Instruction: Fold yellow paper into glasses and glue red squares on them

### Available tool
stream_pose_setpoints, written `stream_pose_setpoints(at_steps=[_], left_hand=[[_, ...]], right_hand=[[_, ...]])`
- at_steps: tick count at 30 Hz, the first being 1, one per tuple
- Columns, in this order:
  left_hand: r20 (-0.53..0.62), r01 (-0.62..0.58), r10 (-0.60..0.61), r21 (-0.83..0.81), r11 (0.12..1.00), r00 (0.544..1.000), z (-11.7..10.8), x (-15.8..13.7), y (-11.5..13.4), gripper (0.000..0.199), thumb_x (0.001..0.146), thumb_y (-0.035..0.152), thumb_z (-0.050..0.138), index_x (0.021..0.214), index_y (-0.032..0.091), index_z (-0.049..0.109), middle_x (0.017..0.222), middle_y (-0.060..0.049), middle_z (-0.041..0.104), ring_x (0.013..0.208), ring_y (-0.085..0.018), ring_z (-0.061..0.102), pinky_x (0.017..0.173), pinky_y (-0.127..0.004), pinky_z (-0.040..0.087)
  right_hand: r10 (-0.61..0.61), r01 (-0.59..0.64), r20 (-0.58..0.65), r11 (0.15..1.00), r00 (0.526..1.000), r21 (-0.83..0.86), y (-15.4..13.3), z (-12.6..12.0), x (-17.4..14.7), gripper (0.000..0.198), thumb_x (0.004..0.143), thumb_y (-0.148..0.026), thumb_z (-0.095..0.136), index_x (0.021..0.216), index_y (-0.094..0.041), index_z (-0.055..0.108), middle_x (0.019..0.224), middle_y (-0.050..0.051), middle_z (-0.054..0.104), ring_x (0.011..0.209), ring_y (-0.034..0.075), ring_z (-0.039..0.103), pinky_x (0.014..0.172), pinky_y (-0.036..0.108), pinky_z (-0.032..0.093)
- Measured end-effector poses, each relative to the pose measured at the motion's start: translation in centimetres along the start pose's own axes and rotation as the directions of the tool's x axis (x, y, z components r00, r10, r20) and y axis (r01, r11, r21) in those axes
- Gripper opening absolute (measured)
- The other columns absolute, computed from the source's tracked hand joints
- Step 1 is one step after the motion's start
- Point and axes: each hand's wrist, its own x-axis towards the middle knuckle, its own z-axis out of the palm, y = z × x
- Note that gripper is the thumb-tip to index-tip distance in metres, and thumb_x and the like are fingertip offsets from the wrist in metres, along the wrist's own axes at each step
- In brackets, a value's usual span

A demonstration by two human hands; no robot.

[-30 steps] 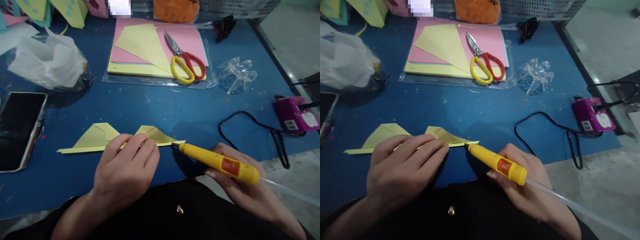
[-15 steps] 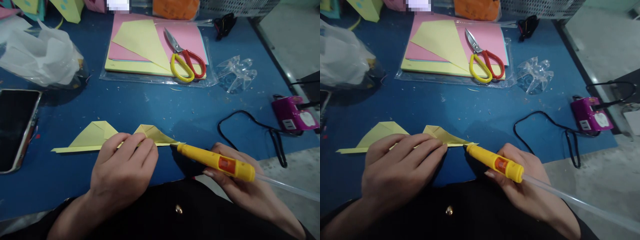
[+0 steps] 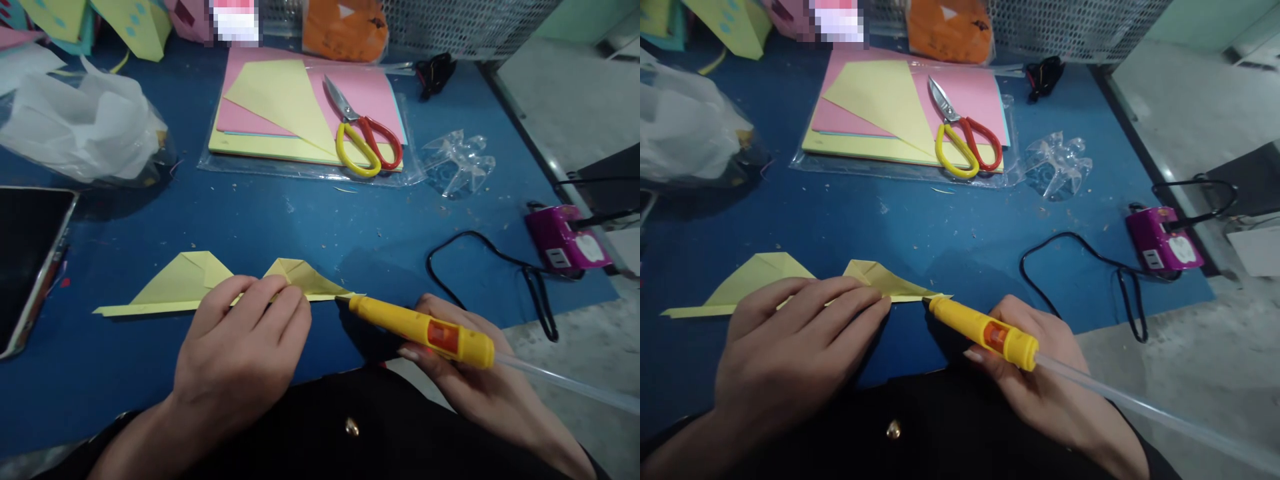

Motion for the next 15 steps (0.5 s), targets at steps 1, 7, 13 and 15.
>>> stream_pose_setpoints(at_steps=[1, 7, 13, 15], left_hand=[[0.002, -0.001, 0.001, 0.0, 1.0, 1.0, 0.01, -0.05, -0.01, 0.029, 0.093, -0.001, 0.047, 0.086, 0.01, 0.073, 0.084, -0.006, 0.077, 0.081, -0.022, 0.071, 0.072, -0.037, 0.049], [0.006, -0.014, 0.014, 0.006, 1.0, 1.0, 0.0, -0.25, -0.13, 0.029, 0.093, 0.0, 0.047, 0.086, 0.012, 0.073, 0.085, -0.005, 0.077, 0.084, -0.022, 0.07, 0.076, -0.037, 0.047], [0.009, 0.008, -0.008, -0.022, 1.0, 1.0, 0.17, -0.57, -0.1, 0.031, 0.093, 0.001, 0.044, 0.088, 0.014, 0.072, 0.087, -0.006, 0.075, 0.088, -0.022, 0.067, 0.082, -0.038, 0.046], [0.015, -0.001, 0.001, -0.026, 1.0, 1.0, 0.28, -0.7, -0.15, 0.032, 0.094, 0.002, 0.042, 0.09, 0.015, 0.071, 0.089, -0.006, 0.074, 0.091, -0.022, 0.066, 0.083, -0.038, 0.045]], right_hand=[[0.002, -0.002, -0.003, 1.0, 1.0, 0.002, 0.0, 0.02, -0.01, 0.027, 0.093, -0.037, 0.054, 0.075, -0.024, 0.039, 0.065, -0.004, 0.045, 0.052, 0.011, 0.043, 0.046, 0.026, 0.031], [0.041, -0.041, -0.009, 0.998, 0.999, 0.043, -0.08, 0.12, -0.14, 0.029, 0.093, -0.039, 0.055, 0.073, -0.025, 0.04, 0.064, -0.004, 0.045, 0.051, 0.011, 0.043, 0.045, 0.026, 0.032], [0.073, -0.071, -0.026, 0.995, 0.997, 0.063, -0.23, 0.11, -0.17, 0.03, 0.093, -0.039, 0.055, 0.072, -0.025, 0.039, 0.063, -0.004, 0.044, 0.05, 0.012, 0.042, 0.044, 0.026, 0.031], [0.094, -0.092, -0.023, 0.992, 0.995, 0.085, -0.26, -0.06, -0.28, 0.029, 0.092, -0.04, 0.056, 0.072, -0.026, 0.041, 0.063, -0.004, 0.045, 0.051, 0.012, 0.043, 0.043, 0.027, 0.032]])
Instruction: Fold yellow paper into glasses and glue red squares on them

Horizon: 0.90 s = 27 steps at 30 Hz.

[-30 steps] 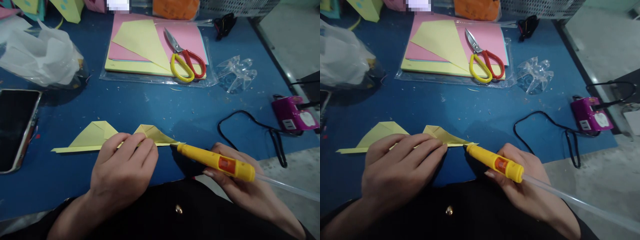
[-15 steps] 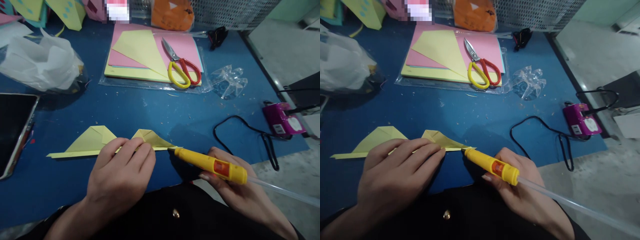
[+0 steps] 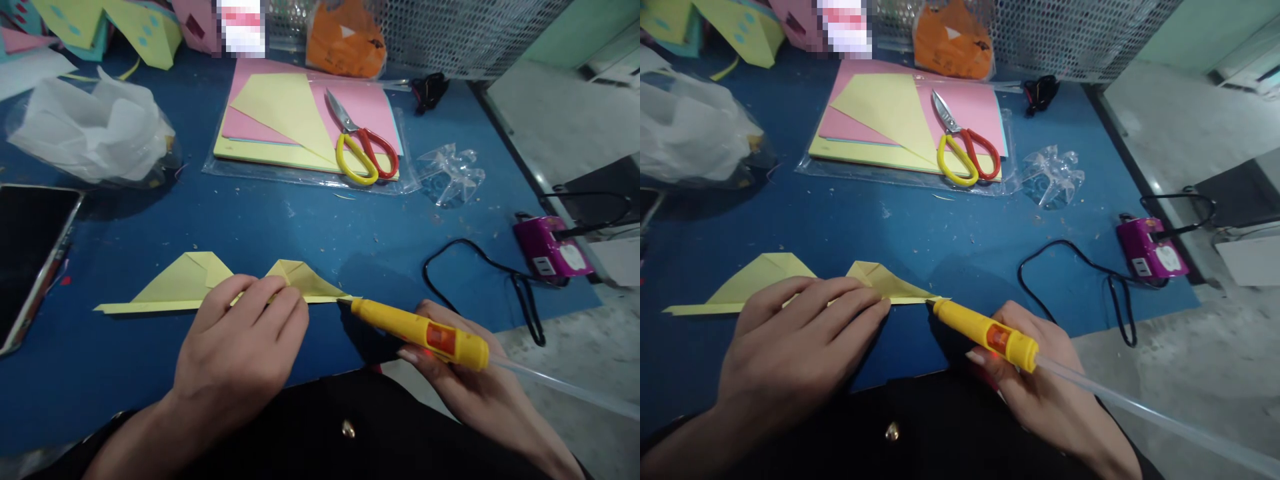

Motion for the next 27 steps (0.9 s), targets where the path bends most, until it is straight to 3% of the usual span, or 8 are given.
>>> stream_pose_setpoints(at_steps=[4, 8, 14, 17, 19, 20, 23, 27], left_hand=[[0.043, 0.014, -0.013, -0.012, 1.0, 0.999, 0.1, -0.1, -0.1, 0.024, 0.094, 0.007, 0.048, 0.09, 0.015, 0.069, 0.087, -0.005, 0.073, 0.091, -0.023, 0.064, 0.083, -0.039, 0.043], [0.085, 0.054, -0.051, -0.03, 0.998, 0.995, 0.1, -0.3, -0.2, 0.023, 0.093, 0.008, 0.048, 0.092, 0.02, 0.067, 0.089, -0.004, 0.071, 0.094, -0.023, 0.063, 0.087, -0.04, 0.042], [0.113, 0.043, -0.031, -0.103, 0.994, 0.993, 0.3, -0.6, -1.2, 0.024, 0.091, 0.013, 0.044, 0.094, 0.023, 0.065, 0.093, -0.005, 0.069, 0.091, -0.026, 0.063, 0.086, -0.044, 0.039], [0.094, 0.013, -0.001, -0.135, 0.991, 0.996, 0.5, -0.5, -1.6, 0.026, 0.092, 0.013, 0.042, 0.094, 0.023, 0.065, 0.091, -0.003, 0.069, 0.088, -0.024, 0.062, 0.084, -0.043, 0.037], [0.085, 0.02, -0.008, -0.137, 0.99, 0.996, 0.5, -0.5, -1.7, 0.027, 0.093, 0.013, 0.041, 0.095, 0.023, 0.066, 0.091, -0.003, 0.068, 0.088, -0.025, 0.061, 0.083, -0.043, 0.036], [0.083, 0.022, -0.011, -0.135, 0.991, 0.996, 0.4, -0.4, -1.6, 0.026, 0.093, 0.014, 0.041, 0.094, 0.022, 0.066, 0.091, -0.004, 0.068, 0.087, -0.025, 0.061, 0.083, -0.043, 0.036], [0.062, 0.038, -0.029, -0.141, 0.989, 0.998, 0.3, -0.2, -1.5, 0.026, 0.095, 0.016, 0.042, 0.088, 0.022, 0.066, 0.087, -0.003, 0.067, 0.084, -0.024, 0.06, 0.082, -0.042, 0.036], [0.019, 0.089, -0.087, -0.152, 0.984, 0.996, 0.1, 0.2, -1.1, 0.031, 0.097, 0.015, 0.04, 0.078, 0.021, 0.065, 0.08, -0.003, 0.067, 0.078, -0.023, 0.059, 0.079, -0.041, 0.037]], right_hand=[[0.033, -0.026, -0.051, 0.99, 0.998, 0.141, 0.4, -0.4, -0.9, 0.022, 0.09, -0.041, 0.059, 0.076, -0.026, 0.051, 0.067, -0.002, 0.051, 0.055, 0.015, 0.052, 0.047, 0.028, 0.042], [0.158, -0.043, -0.278, 0.925, 0.948, 0.377, 1.2, -0.2, -2.2, 0.019, 0.089, -0.043, 0.061, 0.097, -0.027, 0.065, 0.085, 0.004, 0.07, 0.074, 0.021, 0.067, 0.061, 0.031, 0.056], [0.309, -0.162, -0.274, 0.878, 0.911, 0.451, 1.0, -0.9, -0.7, 0.029, 0.09, -0.045, 0.059, 0.084, -0.02, 0.071, 0.064, 0.002, 0.065, 0.052, 0.014, 0.057, 0.043, 0.023, 0.046], [0.228, -0.09, -0.409, 0.94, 0.884, 0.329, 1.5, -2.7, 1.0, 0.024, 0.088, -0.04, 0.058, 0.085, -0.019, 0.069, 0.083, 0.006, 0.072, 0.069, 0.017, 0.065, 0.055, 0.027, 0.053], [0.104, -0.071, -0.537, 0.994, 0.837, 0.082, 2.4, -4.1, 2.7, 0.024, 0.088, -0.039, 0.056, 0.095, -0.019, 0.069, 0.082, 0.005, 0.07, 0.068, 0.018, 0.064, 0.057, 0.029, 0.053], [0.034, -0.128, -0.613, 0.986, 0.79, -0.111, 3.0, -4.8, 3.7, 0.026, 0.09, -0.039, 0.052, 0.095, -0.02, 0.068, 0.078, 0.004, 0.068, 0.065, 0.018, 0.062, 0.058, 0.03, 0.053], [-0.059, -0.184, -0.704, 0.946, 0.708, -0.265, 4.8, -6.8, 7.5, 0.025, 0.085, -0.032, 0.056, 0.1, -0.017, 0.068, 0.095, 0.011, 0.066, 0.086, 0.025, 0.063, 0.076, 0.039, 0.053], [-0.133, -0.245, -0.704, 0.879, 0.697, -0.409, 6.7, -8.6, 12.1, 0.025, 0.08, -0.017, 0.054, 0.1, -0.015, 0.068, 0.104, 0.017, 0.063, 0.088, 0.028, 0.062, 0.078, 0.044, 0.049]])
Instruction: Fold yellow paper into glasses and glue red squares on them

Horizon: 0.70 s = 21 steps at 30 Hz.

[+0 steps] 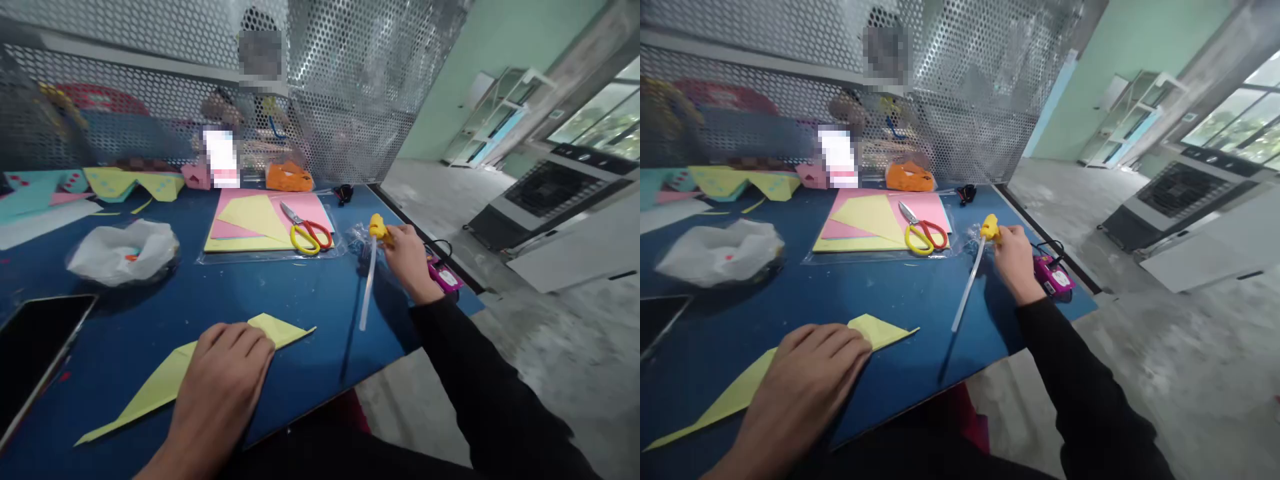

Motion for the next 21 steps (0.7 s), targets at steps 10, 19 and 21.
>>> stream_pose_setpoints(at_steps=[10, 19, 21], left_hand=[[-0.009, 0.05, -0.05, 0.064, 0.997, 0.999, 0.6, -0.2, 0.7, 0.024, 0.094, 0.016, 0.051, 0.075, 0.02, 0.065, 0.08, -0.003, 0.068, 0.08, -0.022, 0.059, 0.08, -0.04, 0.039], [-0.054, 0.009, -0.002, 0.114, 0.993, 0.999, 0.7, -0.4, 1.1, 0.02, 0.091, 0.013, 0.055, 0.076, 0.019, 0.066, 0.076, -0.002, 0.067, 0.079, -0.022, 0.059, 0.081, -0.039, 0.04], [-0.05, -0.009, 0.015, 0.131, 0.991, 0.999, 0.7, -0.7, 1.3, 0.018, 0.091, 0.012, 0.055, 0.079, 0.018, 0.067, 0.077, -0.002, 0.067, 0.081, -0.022, 0.06, 0.082, -0.04, 0.041]], right_hand=[[-0.198, 0.195, -0.023, 0.978, 0.98, -0.078, 0.3, 0.0, 0.1, 0.026, 0.09, -0.024, 0.045, 0.103, -0.017, 0.066, 0.106, 0.02, 0.067, 0.094, 0.032, 0.062, 0.08, 0.053, 0.047], [-0.629, 0.586, 0.045, 0.746, 0.776, 0.316, -10.3, -1.4, -16.6, 0.034, 0.095, -0.013, 0.046, 0.128, -0.015, 0.055, 0.118, 0.01, 0.072, 0.114, 0.019, 0.064, 0.098, 0.039, 0.05], [-0.657, 0.599, 0.098, 0.73, 0.747, 0.328, -11.1, -0.6, -17.9, 0.037, 0.096, -0.015, 0.044, 0.133, -0.011, 0.052, 0.125, 0.012, 0.069, 0.122, 0.02, 0.06, 0.101, 0.04, 0.048]])
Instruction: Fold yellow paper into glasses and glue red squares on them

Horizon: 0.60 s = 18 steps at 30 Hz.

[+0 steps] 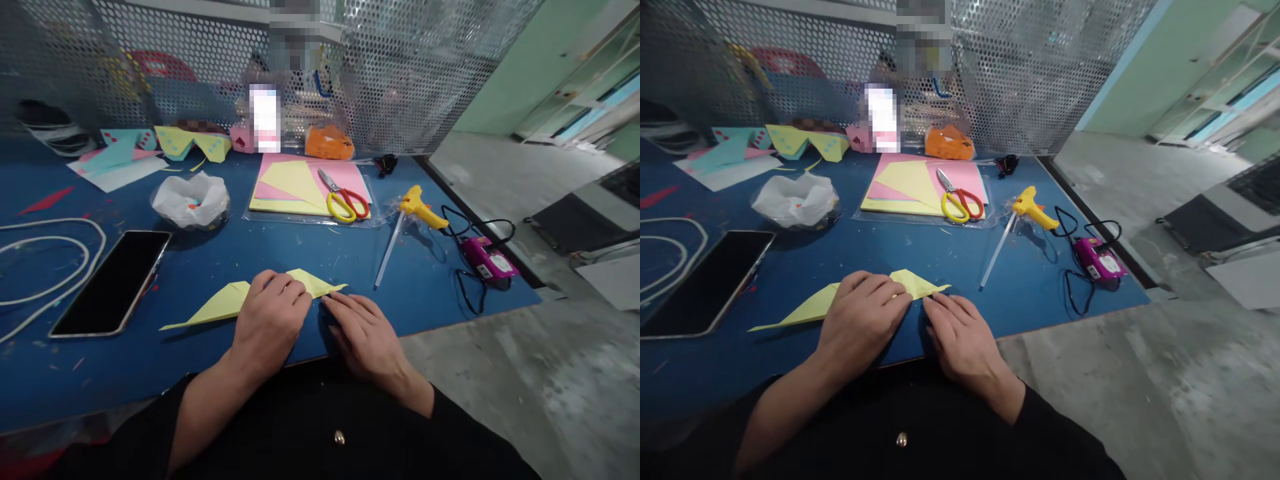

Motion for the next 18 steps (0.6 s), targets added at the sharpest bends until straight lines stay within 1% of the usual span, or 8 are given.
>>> stream_pose_setpoints(at_steps=[2, 4, 6, 9, 11, 13, 15, 18], left_hand=[[-0.004, -0.013, 0.013, 0.013, 1.0, 1.0, 0.0, -0.4, 0.3, 0.016, 0.091, 0.012, 0.055, 0.083, 0.016, 0.068, 0.08, -0.003, 0.069, 0.083, -0.023, 0.061, 0.083, -0.04, 0.041], [-0.012, -0.022, 0.022, 0.025, 0.999, 1.0, 0.0, -0.7, 0.6, 0.013, 0.091, 0.013, 0.056, 0.09, 0.014, 0.069, 0.086, -0.004, 0.072, 0.086, -0.023, 0.062, 0.084, -0.041, 0.041], [-0.03, -0.028, 0.029, 0.035, 0.999, 0.999, -0.1, -1.2, 0.8, 0.013, 0.091, 0.015, 0.057, 0.097, 0.013, 0.069, 0.091, -0.005, 0.073, 0.088, -0.024, 0.062, 0.085, -0.042, 0.042], [-0.057, -0.04, 0.042, 0.032, 0.999, 0.997, -0.5, -2.4, 0.9, 0.015, 0.091, 0.017, 0.06, 0.103, 0.013, 0.069, 0.093, -0.003, 0.075, 0.09, -0.023, 0.063, 0.085, -0.04, 0.042], [-0.102, -0.097, 0.095, -0.018, 0.995, 0.99, -0.9, -3.7, 0.8, 0.016, 0.09, 0.016, 0.064, 0.105, 0.014, 0.069, 0.097, -0.002, 0.077, 0.089, -0.02, 0.064, 0.081, -0.037, 0.043], [-0.139, -0.153, 0.142, -0.074, 0.985, 0.98, -1.4, -5.0, 0.7, 0.02, 0.089, 0.016, 0.065, 0.109, 0.013, 0.069, 0.104, -0.003, 0.077, 0.089, -0.019, 0.066, 0.078, -0.034, 0.044], [-0.122, -0.142, 0.133, -0.074, 0.987, 0.984, -1.9, -6.1, 0.5, 0.024, 0.091, 0.018, 0.064, 0.115, 0.012, 0.068, 0.113, -0.005, 0.076, 0.094, -0.02, 0.067, 0.081, -0.034, 0.045], [-0.045, -0.092, 0.091, -0.015, 0.996, 0.995, -2.3, -6.6, 0.5, 0.032, 0.096, 0.025, 0.058, 0.125, 0.013, 0.064, 0.126, -0.006, 0.07, 0.106, -0.02, 0.066, 0.088, -0.034, 0.044]], right_hand=[[0.01, -0.009, 0.051, 1.0, 0.999, -0.013, -0.1, 0.6, 0.1, 0.042, 0.097, -0.017, 0.043, 0.137, -0.008, 0.047, 0.132, 0.014, 0.065, 0.129, 0.021, 0.055, 0.105, 0.042, 0.047], [0.003, 0.0, 0.084, 0.999, 0.996, -0.035, 0.2, 0.7, 0.3, 0.044, 0.097, -0.018, 0.042, 0.14, -0.006, 0.045, 0.135, 0.015, 0.062, 0.132, 0.023, 0.052, 0.107, 0.044, 0.046], [-0.02, 0.026, 0.1, 0.998, 0.995, -0.06, 0.2, 0.6, 0.4, 0.044, 0.098, -0.02, 0.042, 0.139, -0.004, 0.046, 0.135, 0.015, 0.062, 0.132, 0.024, 0.052, 0.107, 0.044, 0.046], [-0.029, 0.041, 0.119, 0.994, 0.992, -0.1, -0.1, 0.6, 0.4, 0.044, 0.098, -0.022, 0.042, 0.136, -0.002, 0.047, 0.135, 0.017, 0.062, 0.129, 0.026, 0.055, 0.105, 0.044, 0.047], [-0.026, 0.042, 0.128, 0.992, 0.991, -0.12, -0.3, 0.7, 0.3, 0.045, 0.098, -0.024, 0.042, 0.137, -0.002, 0.047, 0.135, 0.017, 0.062, 0.128, 0.026, 0.056, 0.104, 0.045, 0.048], [-0.03, 0.047, 0.129, 0.989, 0.991, -0.137, -0.5, 0.7, 0.2, 0.045, 0.098, -0.025, 0.043, 0.138, -0.002, 0.046, 0.134, 0.018, 0.063, 0.127, 0.026, 0.057, 0.103, 0.045, 0.047], [-0.037, 0.054, 0.117, 0.987, 0.992, -0.149, -0.5, 0.7, 0.2, 0.045, 0.098, -0.024, 0.044, 0.137, -0.002, 0.047, 0.133, 0.018, 0.063, 0.126, 0.027, 0.058, 0.102, 0.045, 0.047], [-0.04, 0.056, 0.096, 0.984, 0.995, -0.17, -0.6, 0.7, 0.4, 0.043, 0.098, -0.023, 0.045, 0.134, -0.001, 0.049, 0.13, 0.018, 0.065, 0.124, 0.027, 0.059, 0.101, 0.044, 0.047]])
